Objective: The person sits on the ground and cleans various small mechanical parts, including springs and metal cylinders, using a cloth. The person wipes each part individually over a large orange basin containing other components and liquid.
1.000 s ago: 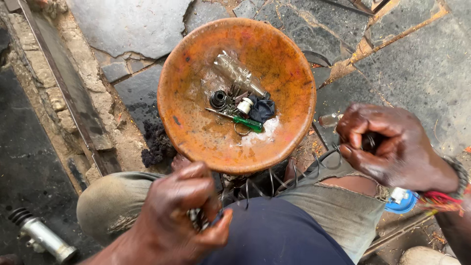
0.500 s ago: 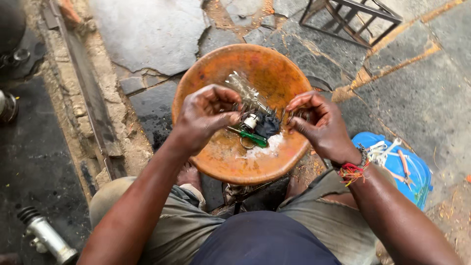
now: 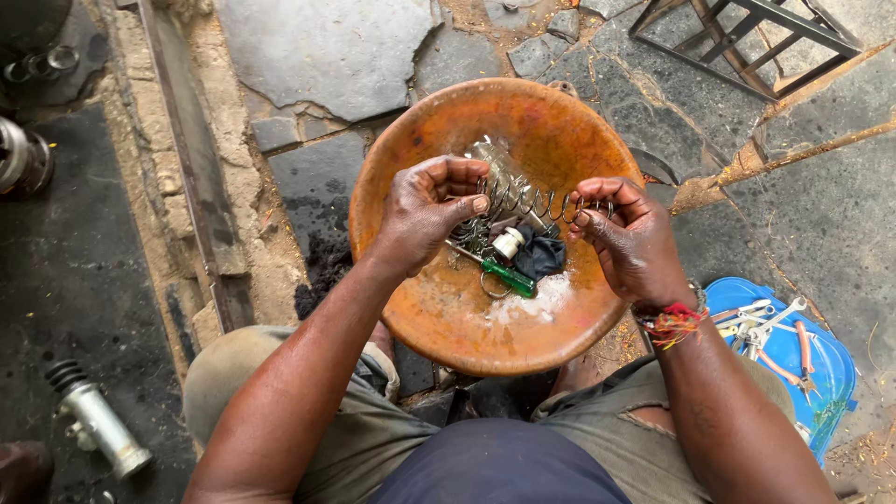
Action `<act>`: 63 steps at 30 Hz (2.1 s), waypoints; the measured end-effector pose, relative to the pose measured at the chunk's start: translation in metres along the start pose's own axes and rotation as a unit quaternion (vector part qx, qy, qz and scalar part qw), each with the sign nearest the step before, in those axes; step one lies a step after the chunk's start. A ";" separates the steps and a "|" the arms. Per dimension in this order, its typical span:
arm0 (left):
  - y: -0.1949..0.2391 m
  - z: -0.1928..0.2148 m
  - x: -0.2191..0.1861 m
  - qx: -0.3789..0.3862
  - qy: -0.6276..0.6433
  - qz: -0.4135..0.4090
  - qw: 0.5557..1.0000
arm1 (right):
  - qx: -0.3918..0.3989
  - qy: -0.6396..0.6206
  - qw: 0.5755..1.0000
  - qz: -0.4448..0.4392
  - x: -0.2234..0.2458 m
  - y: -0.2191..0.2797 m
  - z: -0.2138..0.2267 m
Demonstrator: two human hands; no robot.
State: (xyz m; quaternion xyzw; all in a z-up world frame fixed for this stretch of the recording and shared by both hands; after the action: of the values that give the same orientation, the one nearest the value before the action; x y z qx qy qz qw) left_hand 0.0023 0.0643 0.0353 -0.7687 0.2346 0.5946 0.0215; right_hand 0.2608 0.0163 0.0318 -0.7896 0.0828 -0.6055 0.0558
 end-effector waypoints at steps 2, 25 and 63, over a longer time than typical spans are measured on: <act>-0.002 0.001 -0.001 -0.003 0.020 0.012 1.000 | 0.002 0.083 0.996 0.033 0.006 -0.003 0.002; 0.026 -0.020 -0.030 0.110 -0.038 0.047 0.992 | 0.137 -0.211 0.965 -0.071 0.021 0.010 0.000; 0.063 -0.034 -0.027 -0.013 -0.246 -0.039 0.968 | 0.078 0.135 0.987 0.026 0.014 -0.010 0.034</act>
State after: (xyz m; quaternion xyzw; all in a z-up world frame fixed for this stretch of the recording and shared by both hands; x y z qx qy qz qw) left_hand 0.0036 0.0070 0.0855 -0.6074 0.1844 0.7673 0.0915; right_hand 0.2978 0.0230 0.0385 -0.6917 0.0626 -0.7092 0.1215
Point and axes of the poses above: each hand's wrist, its own y-axis away from the middle knuckle, its own z-axis out of the back of the hand, x = y × z, the point moved 6 cm from there along -y, towards the middle knuckle, and after that the axes turned 14 degrees about z, right-handed, at the moved point
